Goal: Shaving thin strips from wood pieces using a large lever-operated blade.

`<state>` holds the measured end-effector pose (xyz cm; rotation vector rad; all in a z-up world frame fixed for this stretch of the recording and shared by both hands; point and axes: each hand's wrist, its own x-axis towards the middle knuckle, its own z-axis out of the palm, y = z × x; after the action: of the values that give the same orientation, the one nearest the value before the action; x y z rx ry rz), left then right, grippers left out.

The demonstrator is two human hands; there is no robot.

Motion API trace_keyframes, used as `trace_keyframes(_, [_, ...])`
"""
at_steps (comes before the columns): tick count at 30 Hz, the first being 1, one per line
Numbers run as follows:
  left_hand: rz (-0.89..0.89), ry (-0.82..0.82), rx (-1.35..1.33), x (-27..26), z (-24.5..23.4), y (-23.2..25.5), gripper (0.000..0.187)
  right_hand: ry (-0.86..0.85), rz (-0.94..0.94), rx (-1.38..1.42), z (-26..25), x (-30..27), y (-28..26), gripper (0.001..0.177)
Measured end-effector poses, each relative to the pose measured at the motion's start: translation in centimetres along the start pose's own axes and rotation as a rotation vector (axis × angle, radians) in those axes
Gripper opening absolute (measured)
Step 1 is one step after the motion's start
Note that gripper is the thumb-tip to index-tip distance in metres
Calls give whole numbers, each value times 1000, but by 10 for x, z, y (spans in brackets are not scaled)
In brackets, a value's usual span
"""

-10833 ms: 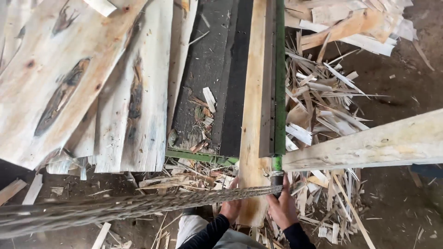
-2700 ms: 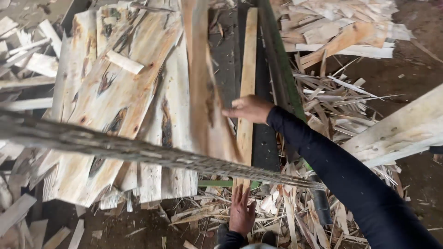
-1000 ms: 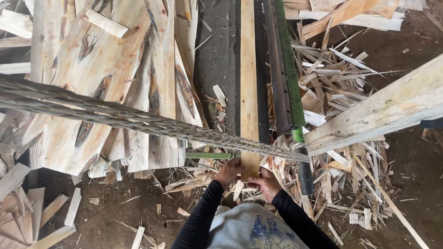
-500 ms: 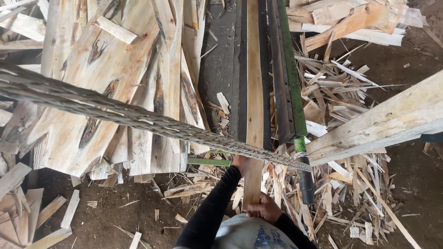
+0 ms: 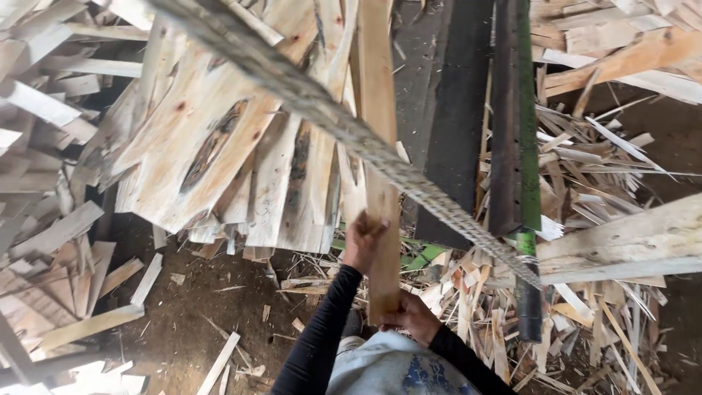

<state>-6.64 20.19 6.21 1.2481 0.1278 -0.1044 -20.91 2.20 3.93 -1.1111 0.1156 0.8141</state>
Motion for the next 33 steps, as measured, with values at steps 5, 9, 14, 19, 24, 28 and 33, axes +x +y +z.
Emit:
trace_keyframes(5, [72, 111, 192, 27, -121, 76, 54, -229, -106, -10, 49, 51, -54, 40])
trace_keyframes(9, [174, 350, 386, 40, -191, 68, 85, 22, -112, -189, 43, 90, -48, 40])
trace_keyframes(14, [167, 361, 1290, 42, -183, 1, 64, 145, 6, -186, 38, 101, -19, 35])
trace_keyframes(19, [235, 274, 1459, 80, -139, -17, 68, 104, 94, -282, 26, 99, 27, 38])
trace_keyframes(24, [159, 207, 1449, 101, -115, -3, 71, 171, 143, -364, 10, 71, 25, 43])
trace_keyframes(28, [-1, 69, 1557, 109, -93, -7, 69, 318, 139, -365, 0, 56, 29, 44])
trace_keyframes(33, [-297, -20, 1524, 93, -39, 21, 99, 328, 190, -428, 8, 50, 24, 44])
